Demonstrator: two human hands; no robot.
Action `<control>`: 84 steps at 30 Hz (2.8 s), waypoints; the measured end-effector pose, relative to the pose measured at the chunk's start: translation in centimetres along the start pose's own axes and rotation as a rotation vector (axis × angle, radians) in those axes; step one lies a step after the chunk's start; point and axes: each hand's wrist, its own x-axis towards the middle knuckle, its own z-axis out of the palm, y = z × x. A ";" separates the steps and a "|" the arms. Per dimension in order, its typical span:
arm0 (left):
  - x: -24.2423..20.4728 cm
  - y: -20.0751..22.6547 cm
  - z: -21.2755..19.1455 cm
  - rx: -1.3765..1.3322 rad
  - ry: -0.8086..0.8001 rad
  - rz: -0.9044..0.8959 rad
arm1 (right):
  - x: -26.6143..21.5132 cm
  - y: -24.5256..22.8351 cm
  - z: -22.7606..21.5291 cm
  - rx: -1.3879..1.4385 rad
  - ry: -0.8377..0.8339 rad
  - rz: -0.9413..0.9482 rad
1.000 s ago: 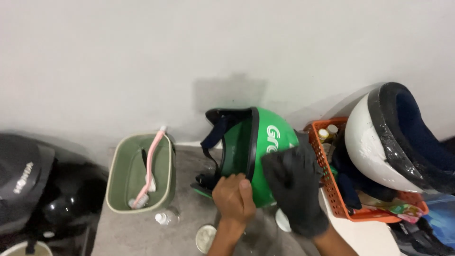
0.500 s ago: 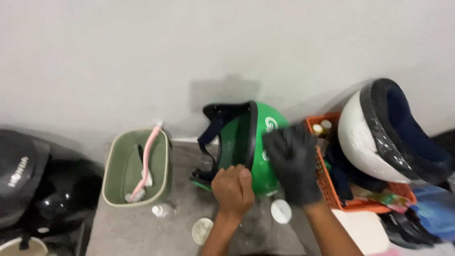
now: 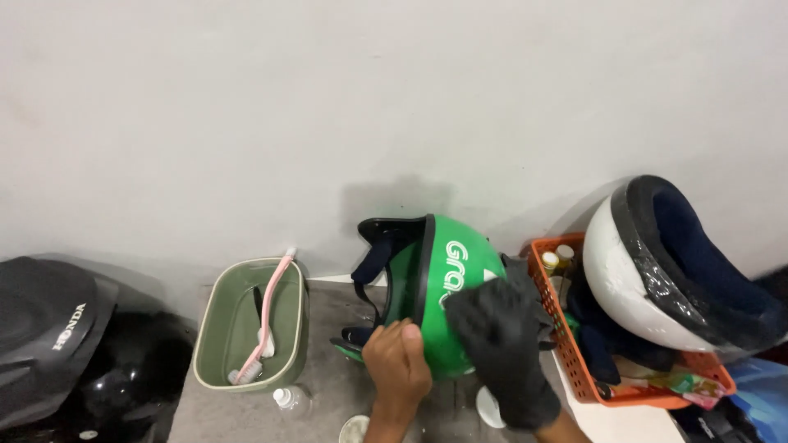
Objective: The person cleans a green motorcycle helmet by wiping its exterior and interior surfaces with a black cloth. They also use a small white cup to apply a liquid to the helmet's surface while wearing black gloves.
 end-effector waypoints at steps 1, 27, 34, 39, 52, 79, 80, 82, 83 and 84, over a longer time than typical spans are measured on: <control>0.2 -0.2 0.0 0.004 0.008 0.003 | 0.8 0.3 0.0 0.004 0.003 -0.008; 0.5 1.0 1.2 0.069 -0.060 0.020 | 5.4 2.0 0.8 -0.095 -0.071 0.300; 0.3 0.0 0.4 -0.003 -0.044 -0.017 | 2.9 -0.2 0.4 -0.169 -0.100 0.076; 0.2 1.0 0.8 0.027 -0.037 -0.041 | 7.0 0.7 0.7 -0.076 -0.098 0.467; 0.2 -0.1 -0.2 -0.002 -0.009 0.023 | 0.8 1.4 -0.7 0.398 0.188 0.661; 1.4 0.1 0.4 -0.025 0.059 0.082 | -1.4 2.3 -0.3 0.142 -0.010 0.468; 1.3 0.0 0.6 -0.021 0.060 0.081 | -1.2 2.2 -0.6 0.107 -0.038 0.423; 1.0 -0.1 0.8 -0.013 0.058 0.066 | -0.1 2.3 -0.7 0.076 -0.081 0.384; 1.0 0.1 0.9 -0.025 0.070 0.093 | 0.8 2.7 -0.5 0.107 -0.051 0.379; 1.5 0.0 1.1 -0.036 0.085 0.132 | 2.0 3.1 -0.2 0.140 -0.011 0.368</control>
